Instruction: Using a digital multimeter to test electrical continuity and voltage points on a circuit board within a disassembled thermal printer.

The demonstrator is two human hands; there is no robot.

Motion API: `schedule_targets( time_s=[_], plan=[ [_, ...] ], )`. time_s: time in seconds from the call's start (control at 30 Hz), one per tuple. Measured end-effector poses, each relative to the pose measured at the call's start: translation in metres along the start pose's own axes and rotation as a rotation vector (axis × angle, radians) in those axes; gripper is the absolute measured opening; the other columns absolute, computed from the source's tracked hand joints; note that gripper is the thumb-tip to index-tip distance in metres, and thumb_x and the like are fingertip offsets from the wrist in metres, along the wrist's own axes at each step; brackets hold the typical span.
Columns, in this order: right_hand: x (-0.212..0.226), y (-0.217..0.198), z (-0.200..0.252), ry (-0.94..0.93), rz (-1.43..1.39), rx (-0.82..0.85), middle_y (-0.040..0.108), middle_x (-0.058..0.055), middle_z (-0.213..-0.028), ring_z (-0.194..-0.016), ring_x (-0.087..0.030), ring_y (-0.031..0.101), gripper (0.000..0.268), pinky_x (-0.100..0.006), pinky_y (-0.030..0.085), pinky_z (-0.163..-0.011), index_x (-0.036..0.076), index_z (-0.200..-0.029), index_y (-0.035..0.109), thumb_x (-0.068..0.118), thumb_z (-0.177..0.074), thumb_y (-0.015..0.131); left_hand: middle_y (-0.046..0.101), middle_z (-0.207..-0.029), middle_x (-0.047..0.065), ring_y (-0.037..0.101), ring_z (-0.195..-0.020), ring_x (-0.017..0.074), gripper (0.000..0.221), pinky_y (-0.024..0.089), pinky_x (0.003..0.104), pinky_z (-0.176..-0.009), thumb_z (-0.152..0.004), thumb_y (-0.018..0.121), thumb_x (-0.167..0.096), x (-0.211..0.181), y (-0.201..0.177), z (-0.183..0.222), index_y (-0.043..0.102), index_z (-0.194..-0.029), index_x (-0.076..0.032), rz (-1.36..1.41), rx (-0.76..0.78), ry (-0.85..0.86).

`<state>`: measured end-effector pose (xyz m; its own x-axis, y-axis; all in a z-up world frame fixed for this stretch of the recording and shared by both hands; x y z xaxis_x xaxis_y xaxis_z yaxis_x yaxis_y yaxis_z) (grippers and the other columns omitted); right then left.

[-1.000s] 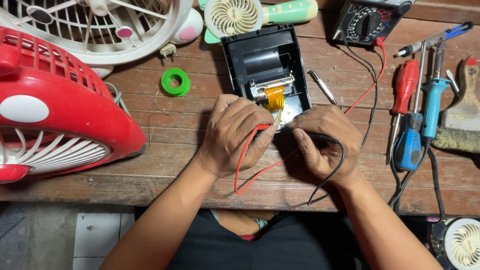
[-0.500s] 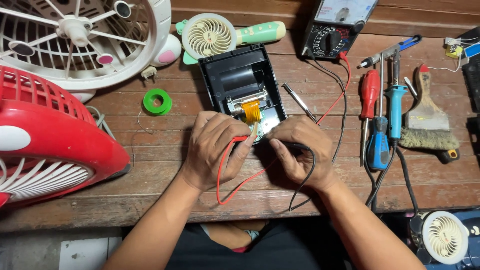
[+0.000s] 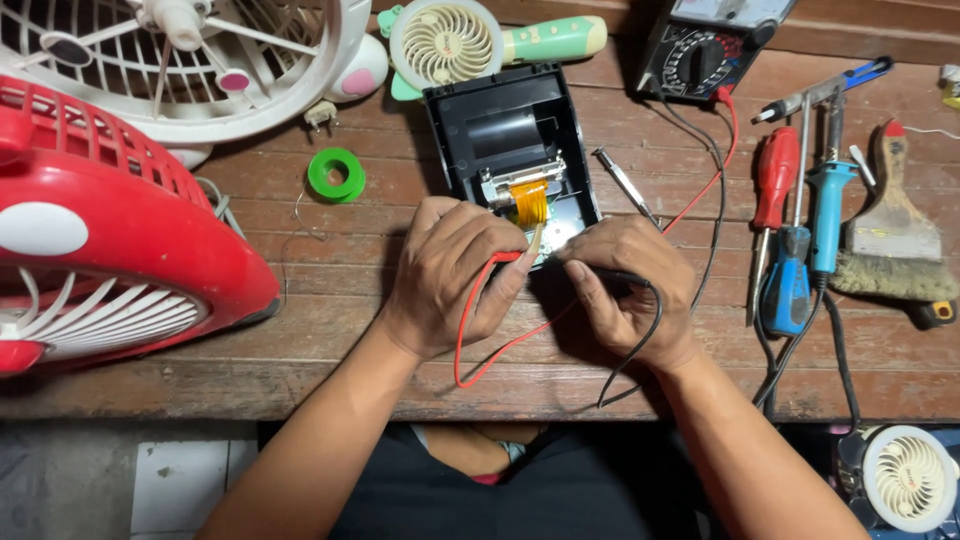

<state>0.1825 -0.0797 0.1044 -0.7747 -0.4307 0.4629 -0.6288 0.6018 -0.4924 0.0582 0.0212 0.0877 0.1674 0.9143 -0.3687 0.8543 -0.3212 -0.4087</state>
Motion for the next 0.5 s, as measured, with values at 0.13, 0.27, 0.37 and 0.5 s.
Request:
schedule_targets(
  time_s=[0.13, 0.27, 0.37, 0.5],
  plan=[
    [-0.0004, 0.0014, 0.0012, 0.013, 0.014, 0.015, 0.072, -0.019, -0.084, -0.077, -0.041, 0.069, 0.013, -0.048, 0.057, -0.072, -0.003, -0.089, 0.074, 0.004, -0.097, 0.067, 0.061, -0.081, 0.001, 0.066, -0.077, 0.0244, 0.017, 0.047, 0.036, -0.081, -0.104, 0.054, -0.024, 0.0012, 0.0004, 0.0014, 0.063, -0.094, -0.014, 0.022, -0.009, -0.012],
    [-0.0022, 0.0017, 0.0029, 0.015, 0.025, 0.022, 0.072, -0.020, -0.085, -0.078, -0.042, 0.069, 0.013, -0.050, 0.057, -0.072, -0.003, -0.090, 0.074, 0.004, -0.098, 0.067, 0.061, -0.082, 0.001, 0.066, -0.077, 0.0238, 0.019, 0.046, 0.036, -0.082, -0.105, 0.052, -0.025, 0.0016, 0.0011, 0.0018, 0.063, -0.094, -0.014, 0.022, -0.016, -0.011],
    [-0.0023, 0.0021, 0.0030, 0.019, 0.025, 0.025, 0.072, -0.020, -0.085, -0.078, -0.042, 0.069, 0.013, -0.050, 0.057, -0.072, -0.003, -0.090, 0.074, 0.004, -0.097, 0.067, 0.061, -0.081, 0.001, 0.066, -0.077, 0.0236, 0.019, 0.046, 0.036, -0.081, -0.104, 0.052, -0.025, 0.0014, 0.0009, 0.0011, 0.063, -0.094, -0.014, 0.024, -0.016, -0.005],
    [-0.0005, 0.0005, 0.0027, 0.015, 0.044, 0.020, 0.072, -0.020, -0.085, -0.077, -0.042, 0.069, 0.014, -0.050, 0.057, -0.072, -0.004, -0.090, 0.075, 0.005, -0.098, 0.067, 0.060, -0.082, 0.001, 0.066, -0.077, 0.0241, 0.018, 0.047, 0.036, -0.081, -0.104, 0.053, -0.024, 0.0008, -0.0009, 0.0015, 0.063, -0.093, -0.014, 0.033, -0.024, -0.005]
  ],
)
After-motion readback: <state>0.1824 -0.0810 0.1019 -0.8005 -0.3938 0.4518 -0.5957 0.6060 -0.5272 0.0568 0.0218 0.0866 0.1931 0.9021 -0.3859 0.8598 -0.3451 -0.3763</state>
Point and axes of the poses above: each hand's wrist, its own z-axis away from the middle knuckle, its own y-axis out of the palm, x = y × z, the point moved 8 cm from there along -z, towards the middle knuckle
